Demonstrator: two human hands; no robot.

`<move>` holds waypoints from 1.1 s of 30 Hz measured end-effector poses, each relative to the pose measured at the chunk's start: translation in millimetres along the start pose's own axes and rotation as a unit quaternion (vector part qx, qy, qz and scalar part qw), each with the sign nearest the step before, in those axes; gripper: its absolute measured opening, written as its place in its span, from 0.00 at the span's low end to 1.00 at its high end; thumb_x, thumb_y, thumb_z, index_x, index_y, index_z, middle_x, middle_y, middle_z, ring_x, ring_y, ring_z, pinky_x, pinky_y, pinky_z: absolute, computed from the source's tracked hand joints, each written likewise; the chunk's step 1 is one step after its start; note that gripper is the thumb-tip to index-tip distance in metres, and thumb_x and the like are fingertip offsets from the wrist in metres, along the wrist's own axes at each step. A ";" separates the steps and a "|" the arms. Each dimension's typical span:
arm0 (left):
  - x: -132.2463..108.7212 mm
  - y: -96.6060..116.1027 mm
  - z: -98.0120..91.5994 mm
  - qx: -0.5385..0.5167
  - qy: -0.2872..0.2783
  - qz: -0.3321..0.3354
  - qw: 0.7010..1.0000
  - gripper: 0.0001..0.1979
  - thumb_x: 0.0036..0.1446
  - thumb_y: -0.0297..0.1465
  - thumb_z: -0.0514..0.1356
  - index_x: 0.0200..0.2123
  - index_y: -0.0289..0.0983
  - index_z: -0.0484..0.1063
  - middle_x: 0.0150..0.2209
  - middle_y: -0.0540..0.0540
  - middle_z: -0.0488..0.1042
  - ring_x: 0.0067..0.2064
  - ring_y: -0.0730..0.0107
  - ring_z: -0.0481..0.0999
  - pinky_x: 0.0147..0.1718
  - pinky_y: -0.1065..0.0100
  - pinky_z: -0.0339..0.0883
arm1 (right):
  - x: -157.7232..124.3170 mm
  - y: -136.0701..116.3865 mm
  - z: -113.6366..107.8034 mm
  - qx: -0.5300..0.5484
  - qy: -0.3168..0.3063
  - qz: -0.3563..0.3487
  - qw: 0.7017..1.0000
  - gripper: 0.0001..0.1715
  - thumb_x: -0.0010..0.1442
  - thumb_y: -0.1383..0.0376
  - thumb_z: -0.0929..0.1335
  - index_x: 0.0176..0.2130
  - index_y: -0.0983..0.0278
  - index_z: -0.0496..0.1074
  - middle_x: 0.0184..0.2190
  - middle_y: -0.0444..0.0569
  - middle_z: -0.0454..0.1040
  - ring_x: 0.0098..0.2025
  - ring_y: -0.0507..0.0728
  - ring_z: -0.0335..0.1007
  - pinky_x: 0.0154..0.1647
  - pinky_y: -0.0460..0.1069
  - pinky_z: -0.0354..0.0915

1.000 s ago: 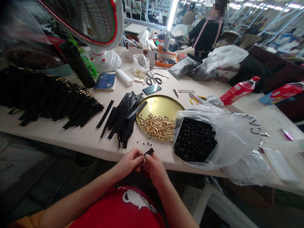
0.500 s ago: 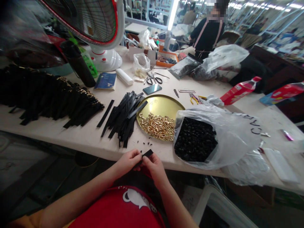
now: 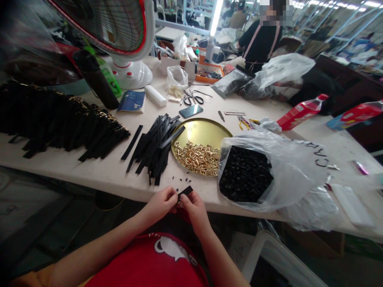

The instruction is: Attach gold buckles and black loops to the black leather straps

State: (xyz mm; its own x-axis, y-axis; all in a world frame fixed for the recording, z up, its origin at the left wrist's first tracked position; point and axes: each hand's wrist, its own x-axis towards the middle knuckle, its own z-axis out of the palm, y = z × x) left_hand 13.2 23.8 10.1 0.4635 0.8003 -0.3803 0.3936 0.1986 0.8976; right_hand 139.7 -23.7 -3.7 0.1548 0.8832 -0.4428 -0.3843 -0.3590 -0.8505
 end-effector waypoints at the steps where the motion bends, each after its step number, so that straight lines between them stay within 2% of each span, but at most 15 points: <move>1: 0.4 -0.2 0.4 -0.015 -0.003 -0.006 1.000 0.08 0.52 0.36 0.50 0.25 0.38 0.60 0.21 0.53 0.68 0.21 0.73 0.69 0.22 0.73 0.60 | -0.3 -0.7 -0.3 -0.004 -0.001 -0.002 1.000 0.13 0.46 0.57 0.70 0.28 0.63 0.69 0.16 0.38 0.62 0.19 0.47 0.52 0.21 0.45 0.51; 7: 2.2 1.4 1.7 -0.038 -0.018 -0.032 0.999 0.10 0.54 0.37 0.50 0.26 0.37 0.60 0.21 0.53 0.67 0.19 0.75 0.68 0.19 0.74 0.59 | 1.0 6.7 -7.0 0.011 -0.014 -0.003 1.000 0.11 0.50 0.57 0.68 0.28 0.63 0.68 0.17 0.38 0.62 0.19 0.47 0.52 0.21 0.44 0.50; 17: -0.8 -0.5 0.7 -0.032 -0.040 -0.007 0.999 0.12 0.55 0.39 0.50 0.27 0.36 0.61 0.22 0.52 0.68 0.21 0.76 0.67 0.21 0.75 0.59 | -0.9 3.6 -8.2 -0.003 -0.035 0.008 0.999 0.14 0.47 0.59 0.71 0.33 0.63 0.70 0.25 0.42 0.72 0.25 0.51 0.65 0.28 0.47 0.61; 20: -0.5 -1.1 1.6 -0.069 -0.066 -0.024 0.995 0.11 0.52 0.39 0.52 0.28 0.36 0.61 0.23 0.52 0.67 0.20 0.78 0.66 0.20 0.75 0.58 | -0.2 6.8 -9.9 0.016 -0.039 0.009 0.999 0.13 0.47 0.59 0.71 0.31 0.64 0.69 0.24 0.42 0.72 0.27 0.51 0.66 0.30 0.47 0.62; 23: -1.1 1.4 2.0 -0.116 -0.086 -0.050 0.988 0.12 0.51 0.39 0.54 0.27 0.35 0.60 0.22 0.53 0.67 0.19 0.80 0.64 0.18 0.76 0.56 | 0.4 7.6 -10.8 0.051 -0.049 0.024 0.997 0.12 0.48 0.59 0.71 0.29 0.64 0.69 0.20 0.41 0.69 0.23 0.50 0.64 0.27 0.46 0.60; 28: -5.5 7.9 1.5 -0.210 -0.112 -0.090 0.967 0.15 0.50 0.41 0.54 0.25 0.34 0.60 0.21 0.53 0.67 0.17 0.83 0.60 0.17 0.77 0.51 | -0.5 4.0 -14.8 0.165 -0.123 0.105 0.973 0.12 0.50 0.60 0.70 0.23 0.64 0.66 0.16 0.39 0.63 0.21 0.49 0.62 0.26 0.45 0.58; 33: -7.8 7.7 1.9 -0.249 -0.126 -0.110 0.954 0.15 0.49 0.40 0.56 0.26 0.33 0.61 0.20 0.53 0.66 0.17 0.84 0.59 0.16 0.78 0.49 | -6.4 0.7 -18.0 0.120 -0.111 0.090 0.982 0.09 0.48 0.62 0.71 0.28 0.64 0.69 0.19 0.39 0.66 0.21 0.47 0.60 0.25 0.44 0.57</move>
State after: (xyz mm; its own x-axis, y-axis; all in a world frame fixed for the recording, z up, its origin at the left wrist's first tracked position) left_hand 14.1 18.0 19.5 0.6133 0.5594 -0.5576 0.1061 0.6412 0.7600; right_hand 154.8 -35.0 -6.6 -0.1270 0.8653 -0.4849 -0.5946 -0.4577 -0.6610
